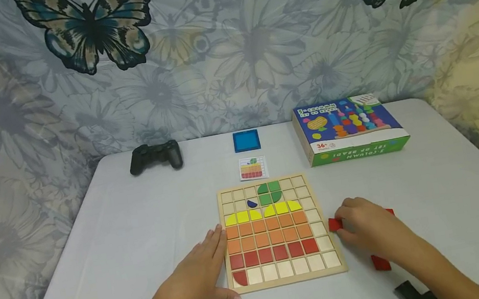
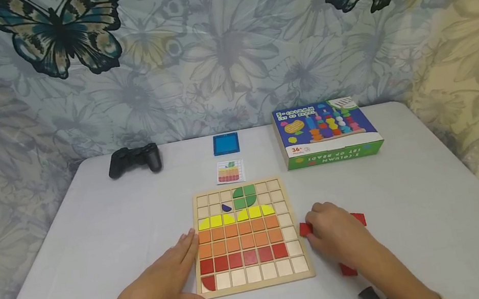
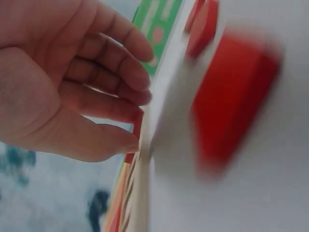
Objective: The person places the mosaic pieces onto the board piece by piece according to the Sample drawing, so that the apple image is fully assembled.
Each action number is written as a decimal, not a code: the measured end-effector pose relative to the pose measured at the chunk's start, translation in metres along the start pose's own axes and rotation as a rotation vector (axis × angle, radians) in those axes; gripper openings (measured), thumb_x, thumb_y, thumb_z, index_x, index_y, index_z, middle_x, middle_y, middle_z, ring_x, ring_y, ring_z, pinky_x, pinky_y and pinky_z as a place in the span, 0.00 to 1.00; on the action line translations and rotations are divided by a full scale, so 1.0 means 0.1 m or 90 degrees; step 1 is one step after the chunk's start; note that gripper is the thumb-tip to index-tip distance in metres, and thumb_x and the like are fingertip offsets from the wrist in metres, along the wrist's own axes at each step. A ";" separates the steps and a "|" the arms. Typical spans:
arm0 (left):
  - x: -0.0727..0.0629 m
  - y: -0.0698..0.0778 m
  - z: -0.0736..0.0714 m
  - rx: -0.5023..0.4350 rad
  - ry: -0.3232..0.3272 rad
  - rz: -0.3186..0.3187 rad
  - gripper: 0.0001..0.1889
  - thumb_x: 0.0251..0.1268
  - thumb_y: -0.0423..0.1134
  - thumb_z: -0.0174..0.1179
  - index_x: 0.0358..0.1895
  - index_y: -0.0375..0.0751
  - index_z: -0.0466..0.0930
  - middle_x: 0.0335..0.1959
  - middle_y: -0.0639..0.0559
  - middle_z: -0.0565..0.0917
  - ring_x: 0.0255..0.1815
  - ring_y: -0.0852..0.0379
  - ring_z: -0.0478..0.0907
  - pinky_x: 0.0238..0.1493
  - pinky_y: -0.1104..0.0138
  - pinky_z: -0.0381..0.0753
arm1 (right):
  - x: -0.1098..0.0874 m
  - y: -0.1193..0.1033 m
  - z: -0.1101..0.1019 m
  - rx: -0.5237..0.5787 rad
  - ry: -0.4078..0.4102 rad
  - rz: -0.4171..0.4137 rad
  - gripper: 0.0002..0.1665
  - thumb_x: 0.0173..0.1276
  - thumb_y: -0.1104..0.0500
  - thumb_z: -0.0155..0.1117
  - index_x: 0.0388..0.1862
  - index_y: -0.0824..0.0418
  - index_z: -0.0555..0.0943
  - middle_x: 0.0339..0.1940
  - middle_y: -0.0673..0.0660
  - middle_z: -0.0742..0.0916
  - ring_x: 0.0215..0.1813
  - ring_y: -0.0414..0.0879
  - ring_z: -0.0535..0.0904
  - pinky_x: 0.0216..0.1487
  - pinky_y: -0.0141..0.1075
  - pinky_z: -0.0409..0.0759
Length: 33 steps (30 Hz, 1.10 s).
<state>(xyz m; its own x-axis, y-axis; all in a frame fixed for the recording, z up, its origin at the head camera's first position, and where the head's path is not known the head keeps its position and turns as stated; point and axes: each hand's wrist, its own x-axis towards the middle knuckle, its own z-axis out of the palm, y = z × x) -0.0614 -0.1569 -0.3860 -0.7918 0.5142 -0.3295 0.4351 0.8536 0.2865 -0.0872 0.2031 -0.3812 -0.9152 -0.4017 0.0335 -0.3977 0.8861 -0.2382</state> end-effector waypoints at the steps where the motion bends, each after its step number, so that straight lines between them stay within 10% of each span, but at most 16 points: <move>1: 0.00 0.00 0.00 -0.001 0.000 -0.001 0.70 0.43 0.76 0.66 0.80 0.31 0.46 0.81 0.38 0.46 0.80 0.41 0.46 0.73 0.47 0.59 | 0.01 -0.07 0.01 -0.001 0.007 -0.016 0.15 0.50 0.58 0.83 0.35 0.62 0.88 0.29 0.48 0.83 0.33 0.43 0.76 0.36 0.37 0.83; 15: 0.02 0.00 0.00 0.007 0.003 0.011 0.69 0.45 0.76 0.65 0.80 0.30 0.46 0.81 0.37 0.46 0.80 0.40 0.46 0.73 0.47 0.59 | 0.25 -1.03 0.30 0.035 0.059 -0.289 0.12 0.51 0.61 0.77 0.21 0.56 0.80 0.22 0.44 0.72 0.27 0.39 0.66 0.29 0.29 0.70; 33: 0.04 0.02 -0.01 0.029 0.004 0.016 0.69 0.44 0.77 0.64 0.79 0.30 0.46 0.81 0.37 0.47 0.80 0.41 0.47 0.73 0.48 0.59 | 0.23 -1.28 0.40 -0.037 0.029 -0.317 0.08 0.52 0.64 0.78 0.22 0.56 0.86 0.22 0.44 0.76 0.25 0.38 0.68 0.26 0.25 0.68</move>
<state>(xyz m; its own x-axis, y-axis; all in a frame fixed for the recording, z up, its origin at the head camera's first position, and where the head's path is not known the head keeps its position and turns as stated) -0.0646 -0.1533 -0.3859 -0.7826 0.5358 -0.3169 0.4744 0.8430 0.2536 -0.0551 0.0715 -0.3889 -0.6145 -0.7698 0.1727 -0.7889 0.6011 -0.1275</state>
